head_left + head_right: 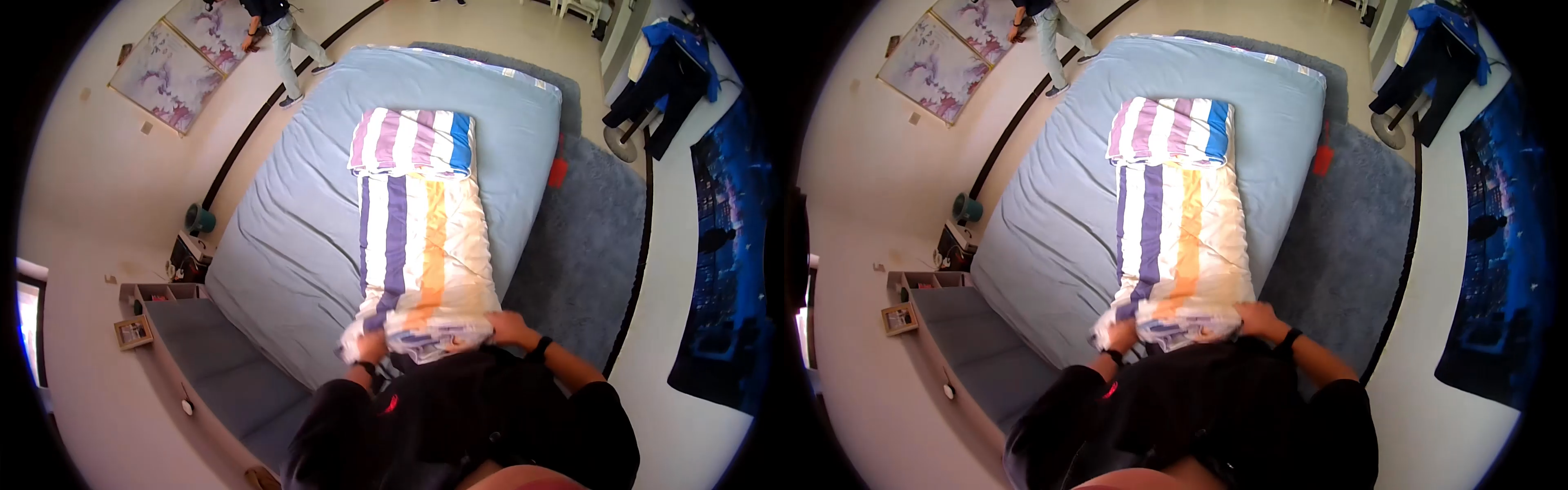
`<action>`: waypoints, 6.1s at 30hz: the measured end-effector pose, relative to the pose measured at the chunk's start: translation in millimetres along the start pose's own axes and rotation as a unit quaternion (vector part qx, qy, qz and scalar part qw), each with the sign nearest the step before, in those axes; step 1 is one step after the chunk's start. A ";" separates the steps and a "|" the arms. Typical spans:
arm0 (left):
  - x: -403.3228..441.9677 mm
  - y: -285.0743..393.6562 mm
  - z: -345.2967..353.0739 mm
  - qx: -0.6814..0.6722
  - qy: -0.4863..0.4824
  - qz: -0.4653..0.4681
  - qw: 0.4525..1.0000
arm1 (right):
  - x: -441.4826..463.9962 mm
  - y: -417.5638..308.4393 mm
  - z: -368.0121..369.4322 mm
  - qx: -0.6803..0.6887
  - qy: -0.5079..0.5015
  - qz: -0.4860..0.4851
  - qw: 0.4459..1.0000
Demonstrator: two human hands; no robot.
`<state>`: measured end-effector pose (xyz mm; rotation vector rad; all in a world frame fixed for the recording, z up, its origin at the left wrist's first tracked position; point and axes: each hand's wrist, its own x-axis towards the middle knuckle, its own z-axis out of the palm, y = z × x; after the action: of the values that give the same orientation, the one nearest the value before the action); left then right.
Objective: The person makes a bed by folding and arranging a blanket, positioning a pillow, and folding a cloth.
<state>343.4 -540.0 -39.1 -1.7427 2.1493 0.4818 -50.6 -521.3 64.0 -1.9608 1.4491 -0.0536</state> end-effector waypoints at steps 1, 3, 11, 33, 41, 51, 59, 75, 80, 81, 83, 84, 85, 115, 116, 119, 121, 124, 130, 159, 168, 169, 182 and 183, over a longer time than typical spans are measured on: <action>18.0 -6.7 -25.0 0.025 0.063 0.035 0.997 | 7.6 4.6 -17.3 -0.024 0.052 -0.020 0.998; 58.2 -18.4 -95.8 0.058 0.179 0.142 0.972 | 21.1 2.7 -58.8 -0.059 0.246 -0.126 0.959; 3.1 15.5 -317.5 0.074 0.442 0.132 0.884 | -29.6 -76.7 -168.0 -0.116 0.409 -0.162 0.890; -23.5 94.2 -81.7 0.024 -0.087 -0.073 0.993 | -57.5 80.7 -9.0 0.094 -0.002 -0.039 0.995; -51.9 95.2 -63.6 -0.088 -0.086 -0.068 0.990 | -9.8 92.7 -59.8 0.030 -0.114 -0.061 0.991; 155.2 74.5 -327.4 -0.069 0.449 0.028 0.891 | 135.8 97.2 -250.0 0.225 0.548 0.013 0.806; 204.3 17.1 -57.1 -0.407 -0.091 -0.036 0.908 | 123.2 188.2 27.6 0.357 0.063 0.216 0.907; 223.1 20.8 48.2 -0.815 -0.149 -0.350 0.438 | 182.9 160.1 72.7 0.509 0.062 0.356 0.781; 242.6 27.1 53.6 -0.871 -0.063 -0.375 0.312 | 203.8 165.0 60.2 0.513 0.046 0.394 0.761; 241.3 29.9 47.6 -0.859 -0.040 -0.392 0.327 | 201.9 164.7 57.5 0.511 0.051 0.391 0.764; 237.4 34.7 28.9 -0.850 -0.006 -0.410 0.331 | 191.1 152.7 50.8 0.534 0.082 0.291 0.789; 236.2 30.1 23.3 -0.835 -0.010 -0.432 0.341 | 184.6 143.2 45.7 0.529 0.086 0.283 0.796; 238.3 25.6 16.2 -0.823 0.001 -0.443 0.356 | 178.5 133.0 40.4 0.547 0.106 0.274 0.784; -5.1 128.8 -36.3 -0.761 -0.130 -0.313 0.553 | -52.6 172.6 42.0 0.645 -0.043 0.326 0.689; -2.2 123.6 -29.0 -0.769 -0.158 -0.315 0.534 | -56.6 175.1 46.7 0.662 -0.015 0.309 0.683; 5.8 121.0 -38.9 -0.763 -0.186 -0.282 0.552 | -46.6 148.9 16.3 0.534 0.056 0.354 0.766; 28.8 105.1 -49.4 -0.785 -0.135 -0.205 0.568 | -35.4 123.8 -69.0 0.515 -0.018 0.168 0.841; 108.3 97.0 -185.2 -0.815 0.070 -0.085 0.570 | 44.3 129.4 -168.2 0.518 0.186 0.112 0.827; 117.2 138.8 -508.0 -0.594 0.470 0.351 0.551 | 52.6 37.0 -391.6 0.376 0.592 -0.239 0.671; 185.6 16.8 -146.5 -0.331 -0.070 0.092 0.936 | 273.0 83.6 -175.7 -0.295 0.097 -0.032 0.950; 214.3 74.2 -160.6 -0.337 -0.165 0.131 0.918 | 269.2 93.1 -207.1 -0.243 0.010 0.067 0.968; 216.6 85.8 -159.4 -0.345 -0.148 0.124 0.919 | 279.8 111.5 -201.3 -0.265 -0.010 0.069 0.962; 295.8 279.7 -76.0 -0.427 0.099 -0.114 0.892 | 378.3 229.5 -172.4 -0.257 0.029 -0.008 0.966; 300.1 293.5 -86.2 -0.382 0.072 -0.149 0.909 | 379.6 239.9 -168.3 -0.262 0.010 0.003 0.965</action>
<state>-6.7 -782.9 -84.3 -2.5210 1.8371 1.2651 -176.1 -963.7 -71.9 -2.3736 1.5972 0.3483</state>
